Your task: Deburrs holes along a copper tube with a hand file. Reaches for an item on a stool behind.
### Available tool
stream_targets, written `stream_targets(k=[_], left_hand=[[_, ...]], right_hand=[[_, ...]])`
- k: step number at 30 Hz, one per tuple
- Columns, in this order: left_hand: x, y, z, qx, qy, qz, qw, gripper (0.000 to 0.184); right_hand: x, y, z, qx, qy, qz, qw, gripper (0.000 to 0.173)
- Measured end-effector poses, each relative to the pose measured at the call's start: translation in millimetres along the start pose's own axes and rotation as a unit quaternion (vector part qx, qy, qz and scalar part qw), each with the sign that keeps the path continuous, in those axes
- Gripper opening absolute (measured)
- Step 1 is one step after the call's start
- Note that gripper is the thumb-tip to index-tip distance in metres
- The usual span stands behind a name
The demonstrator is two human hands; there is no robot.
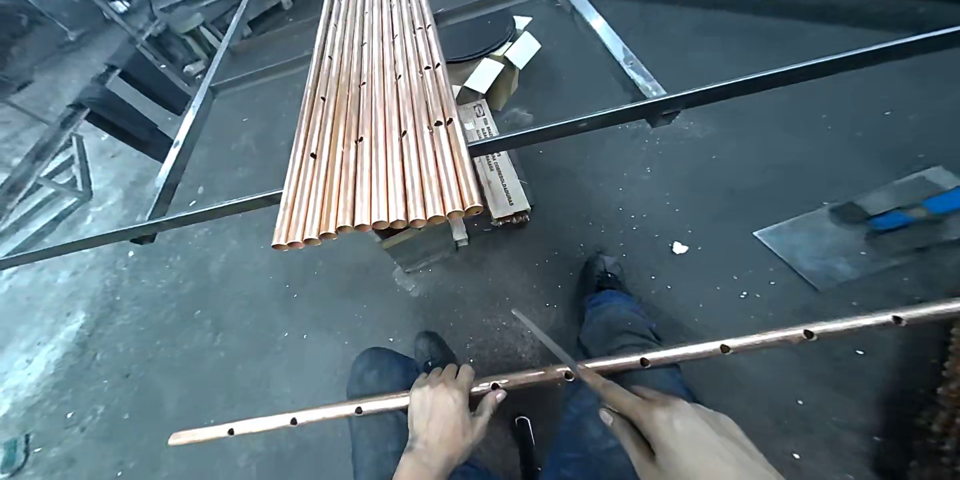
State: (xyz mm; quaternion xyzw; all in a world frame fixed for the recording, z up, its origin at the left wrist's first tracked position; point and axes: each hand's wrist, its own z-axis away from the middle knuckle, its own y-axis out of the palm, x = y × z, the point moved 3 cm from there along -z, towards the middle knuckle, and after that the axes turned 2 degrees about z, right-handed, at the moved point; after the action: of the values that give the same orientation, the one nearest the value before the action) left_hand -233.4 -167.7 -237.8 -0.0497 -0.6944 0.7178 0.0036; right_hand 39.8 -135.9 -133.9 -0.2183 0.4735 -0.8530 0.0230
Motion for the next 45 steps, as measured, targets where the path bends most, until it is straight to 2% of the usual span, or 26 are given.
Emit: stream_targets(k=[5, 8, 10, 13, 16, 26, 29, 32, 34, 36, 41, 45], left_hand=[[6, -2, 6, -0.007, 0.000, 0.005, 1.000, 0.072], [10, -5, 5, 0.045, -0.013, 0.041, 0.998, 0.073], [9, -16, -2, 0.156, -0.068, 0.104, 0.980, 0.074], [9, -33, -17, 0.342, -0.143, 0.164, 0.914, 0.067], [12, -34, -25, 0.404, -0.161, 0.187, 0.881, 0.069], [6, -30, -36, 0.442, -0.128, 0.199, 0.865, 0.076], [-20, -34, -46, 0.433, -0.082, 0.234, 0.867, 0.082], [-61, -35, -58, 0.425, -0.061, 0.182, 0.885, 0.071], [-74, -32, -61, 0.419, -0.075, 0.110, 0.898, 0.054], [-65, -33, -60, 0.433, -0.099, 0.068, 0.893, 0.046], [-4, -35, -50, 0.461, -0.134, 0.036, 0.876, 0.046], [1, -35, -55, 0.476, -0.139, 0.043, 0.867, 0.044]], right_hand=[[-1, 3, 1, 0.003, -0.013, 0.015, 1.000, 0.050], [-1, 11, 3, 0.006, -0.026, 0.011, 1.000, 0.049], [1, 13, 3, 0.012, -0.031, 0.012, 0.999, 0.049], [0, 15, 1, 0.007, -0.034, 0.017, 0.999, 0.049], [0, 15, 0, 0.005, -0.033, 0.017, 0.999, 0.049], [-5, 14, -5, 0.011, -0.025, 0.023, 0.999, 0.049], [-13, 10, -7, -0.027, -0.013, 0.023, 0.999, 0.049], [-22, 5, -9, -0.074, 0.010, 0.022, 0.997, 0.050], [-27, 3, -8, -0.074, 0.023, 0.023, 0.997, 0.050], [-27, 0, -5, -0.041, 0.030, 0.012, 0.999, 0.052], [-7, 11, 5, -0.008, -0.032, -0.010, 0.999, 0.050], [9, 29, 8, 0.031, -0.067, 0.019, 0.997, 0.049]])
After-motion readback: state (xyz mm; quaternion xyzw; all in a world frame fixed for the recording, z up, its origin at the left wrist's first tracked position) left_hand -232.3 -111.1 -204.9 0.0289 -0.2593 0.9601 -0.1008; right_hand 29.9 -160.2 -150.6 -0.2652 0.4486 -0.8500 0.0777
